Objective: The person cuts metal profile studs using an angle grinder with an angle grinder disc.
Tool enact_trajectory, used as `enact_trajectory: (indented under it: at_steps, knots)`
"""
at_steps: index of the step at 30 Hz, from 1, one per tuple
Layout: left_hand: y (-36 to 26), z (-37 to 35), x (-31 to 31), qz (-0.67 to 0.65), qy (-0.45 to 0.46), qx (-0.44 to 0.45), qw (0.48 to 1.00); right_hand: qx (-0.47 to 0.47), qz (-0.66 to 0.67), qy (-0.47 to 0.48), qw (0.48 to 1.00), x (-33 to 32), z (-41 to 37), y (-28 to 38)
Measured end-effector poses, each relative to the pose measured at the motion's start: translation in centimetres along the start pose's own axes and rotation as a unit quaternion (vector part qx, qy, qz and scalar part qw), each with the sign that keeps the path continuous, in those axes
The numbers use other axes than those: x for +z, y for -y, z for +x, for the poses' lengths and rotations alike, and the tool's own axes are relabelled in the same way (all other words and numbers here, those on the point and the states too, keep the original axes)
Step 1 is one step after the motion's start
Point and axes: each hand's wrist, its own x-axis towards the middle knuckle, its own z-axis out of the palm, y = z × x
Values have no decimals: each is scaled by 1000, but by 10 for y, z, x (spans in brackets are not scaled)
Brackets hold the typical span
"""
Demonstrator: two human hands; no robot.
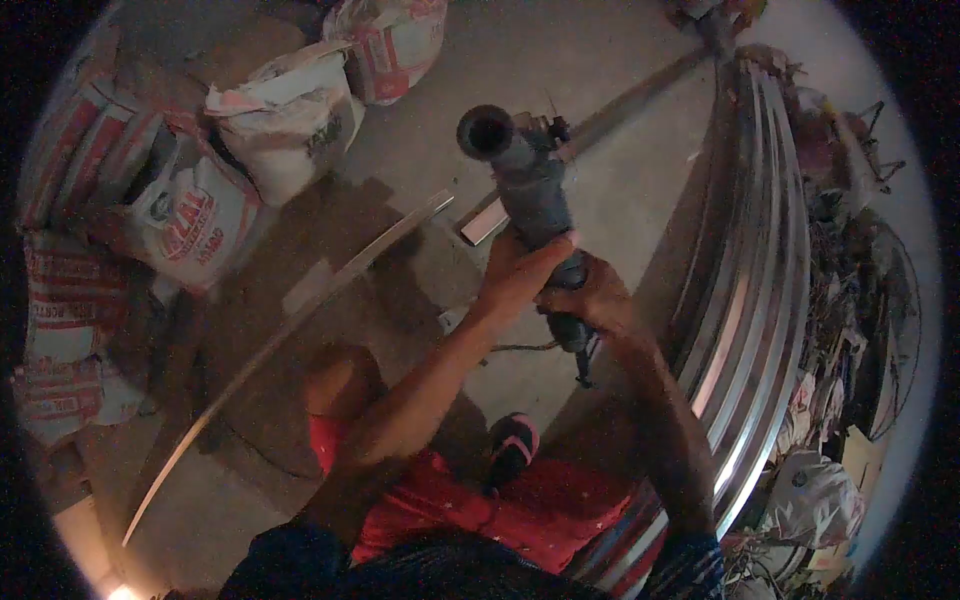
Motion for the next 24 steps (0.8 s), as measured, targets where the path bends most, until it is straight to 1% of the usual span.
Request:
enact_trajectory:
  at_steps: [3,5,7,8,9,11,12,13,14,15,16,17,18,19,20,21,22,23,24]
  knots:
    - [13,9,7,23,50,-53,997,2,-23,-43,999,-14,-2,-10]
    - [48,-4,9,210,52,-72,974,21,-11,-56,998,-34,-5,-34]
    - [45,-19,1,362,112,-102,920,50,-70,-102,991,-41,0,-68]
    - [35,-26,-16,418,174,-124,883,66,-100,-128,985,-45,4,-88]
    - [12,-36,-30,470,235,-144,839,82,-128,-145,978,-51,10,-115]
    - [-47,-70,-49,534,143,-113,826,116,-183,-180,960,-62,21,-170]
    - [-49,-77,-79,481,119,-20,869,109,-178,-187,960,-63,24,-183]
    - [-83,-85,-94,528,67,-25,846,102,-172,-193,960,-65,28,-199]
    - [-101,-91,-118,412,26,-34,910,98,-167,-201,960,-67,31,-213]
    - [-114,-92,-149,522,-16,27,852,121,-176,-221,952,-69,37,-228]
    - [-117,-103,-164,458,-117,-20,881,143,-186,-241,942,-71,45,-242]
    - [-123,-112,-173,376,-222,-51,898,165,-194,-261,931,-73,53,-257]
    - [-124,-115,-188,382,-251,-31,889,179,-209,-275,921,-77,62,-279]
    - [-123,-115,-203,401,-259,-14,879,176,-233,-276,916,-79,69,-300]
    - [-117,-118,-215,412,-273,-3,869,161,-274,-265,910,-82,79,-324]
    - [-111,-118,-225,434,-267,-6,860,144,-281,-267,910,-84,85,-346]
    - [-102,-117,-234,457,-261,-7,850,133,-280,-268,912,-83,84,-348]
    - [-91,-116,-244,480,-254,-11,840,160,-206,-289,921,-81,77,-351]
    - [-79,-113,-251,501,-246,-15,830,104,-231,-327,910,-82,81,-403]
